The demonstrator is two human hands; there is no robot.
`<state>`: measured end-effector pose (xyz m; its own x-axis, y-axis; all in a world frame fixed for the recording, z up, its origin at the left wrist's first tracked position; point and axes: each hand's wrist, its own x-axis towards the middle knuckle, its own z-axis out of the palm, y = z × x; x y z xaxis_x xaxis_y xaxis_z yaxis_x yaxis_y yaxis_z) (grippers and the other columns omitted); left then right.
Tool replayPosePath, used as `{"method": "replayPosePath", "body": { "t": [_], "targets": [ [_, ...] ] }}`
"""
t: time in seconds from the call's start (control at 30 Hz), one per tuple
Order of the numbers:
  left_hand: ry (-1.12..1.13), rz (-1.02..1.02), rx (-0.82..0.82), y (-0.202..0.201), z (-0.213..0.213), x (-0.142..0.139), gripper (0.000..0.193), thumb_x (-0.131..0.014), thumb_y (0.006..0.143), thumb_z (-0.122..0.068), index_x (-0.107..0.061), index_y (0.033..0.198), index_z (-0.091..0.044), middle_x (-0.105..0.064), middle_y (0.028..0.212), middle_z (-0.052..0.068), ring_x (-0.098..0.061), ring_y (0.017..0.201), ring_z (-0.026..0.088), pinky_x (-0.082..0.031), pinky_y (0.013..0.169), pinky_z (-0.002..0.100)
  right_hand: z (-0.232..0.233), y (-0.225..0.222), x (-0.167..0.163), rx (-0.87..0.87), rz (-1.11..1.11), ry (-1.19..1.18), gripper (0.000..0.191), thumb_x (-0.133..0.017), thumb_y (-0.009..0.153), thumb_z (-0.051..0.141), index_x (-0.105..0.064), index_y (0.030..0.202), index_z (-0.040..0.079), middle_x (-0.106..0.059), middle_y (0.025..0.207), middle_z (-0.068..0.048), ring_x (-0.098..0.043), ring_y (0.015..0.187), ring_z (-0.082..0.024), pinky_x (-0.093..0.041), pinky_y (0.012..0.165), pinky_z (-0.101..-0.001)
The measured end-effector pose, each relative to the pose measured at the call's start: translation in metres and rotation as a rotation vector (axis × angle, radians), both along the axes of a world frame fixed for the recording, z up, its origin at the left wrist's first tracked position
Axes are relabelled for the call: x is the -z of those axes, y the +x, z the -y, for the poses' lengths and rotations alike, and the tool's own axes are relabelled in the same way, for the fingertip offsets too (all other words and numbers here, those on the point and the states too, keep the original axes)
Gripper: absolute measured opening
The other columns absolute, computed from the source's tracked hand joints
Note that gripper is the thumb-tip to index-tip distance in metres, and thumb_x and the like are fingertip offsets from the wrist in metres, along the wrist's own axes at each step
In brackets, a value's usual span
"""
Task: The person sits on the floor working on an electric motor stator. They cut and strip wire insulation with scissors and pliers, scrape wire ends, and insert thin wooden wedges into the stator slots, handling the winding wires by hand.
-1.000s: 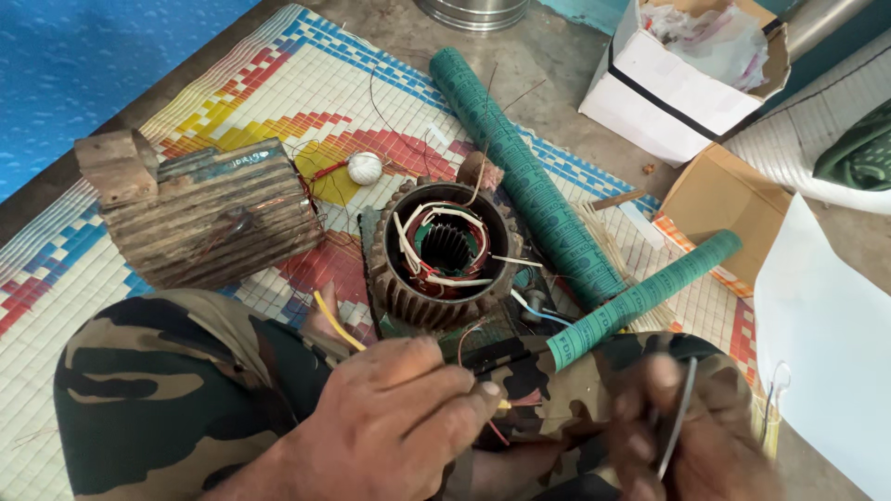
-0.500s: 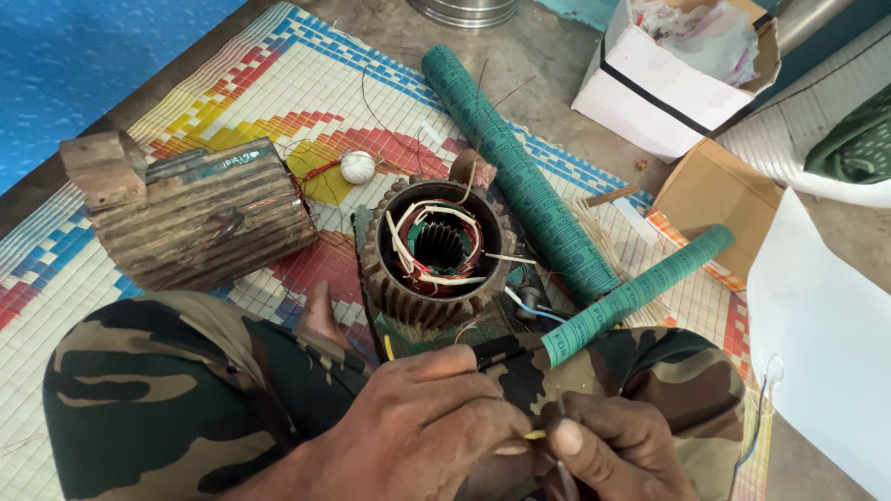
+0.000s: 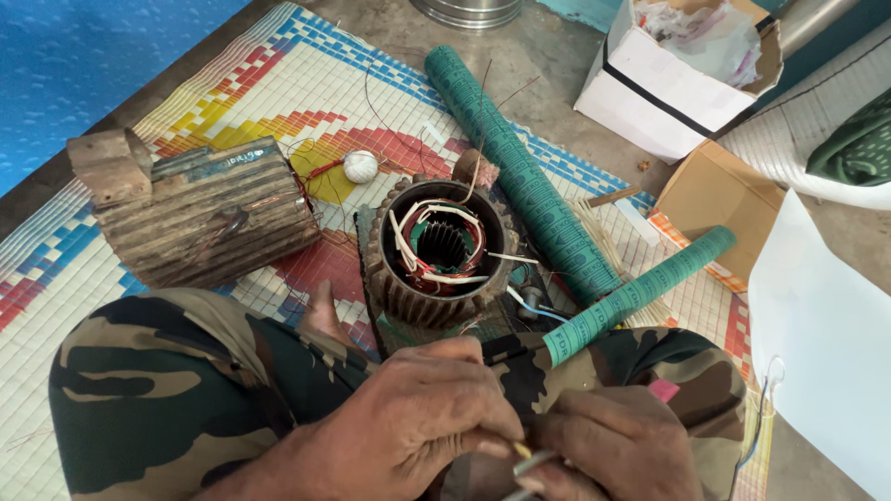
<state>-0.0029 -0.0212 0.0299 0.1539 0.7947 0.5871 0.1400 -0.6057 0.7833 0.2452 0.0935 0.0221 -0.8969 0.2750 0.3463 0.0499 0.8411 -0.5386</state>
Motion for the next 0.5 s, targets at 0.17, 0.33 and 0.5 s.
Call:
{"method": "replayPosePath", "body": {
  "t": [0.17, 0.33, 0.5],
  "targets": [
    [0.001, -0.016, -0.002, -0.010, 0.002, -0.008, 0.014, -0.074, 0.099, -0.004, -0.064, 0.108, -0.005, -0.071, 0.096, 0.005, -0.069, 0.085, 0.023, -0.051, 0.083, 0.036, 0.002, 0.003, -0.036, 0.149, -0.062, -0.105, 0.014, -0.076, 0.091, 0.030, -0.069, 0.087, 0.019, -0.073, 0.077, 0.004, -0.074, 0.072, -0.013, -0.058, 0.064, -0.0256],
    [-0.004, -0.040, 0.065, -0.009, 0.000, -0.011, 0.014, -0.074, 0.098, -0.005, -0.064, 0.109, -0.005, -0.070, 0.102, 0.007, -0.069, 0.095, 0.027, -0.052, 0.086, 0.036, 0.000, 0.000, -0.024, 0.147, -0.069, 0.183, 0.023, -0.078, 0.081, 0.030, -0.070, 0.093, 0.013, -0.070, 0.082, -0.002, -0.073, 0.071, -0.020, -0.056, 0.061, -0.0313],
    [-0.014, -0.053, 0.082, -0.006, 0.002, -0.005, 0.013, -0.075, 0.102, -0.007, -0.064, 0.109, -0.006, -0.069, 0.099, 0.005, -0.068, 0.092, 0.025, -0.051, 0.084, 0.034, -0.010, 0.004, -0.004, -0.147, -0.115, 0.222, 0.032, -0.085, 0.083, 0.035, -0.071, 0.093, 0.008, -0.067, 0.081, -0.005, -0.070, 0.069, -0.022, -0.051, 0.055, -0.0342]
  ]
}}
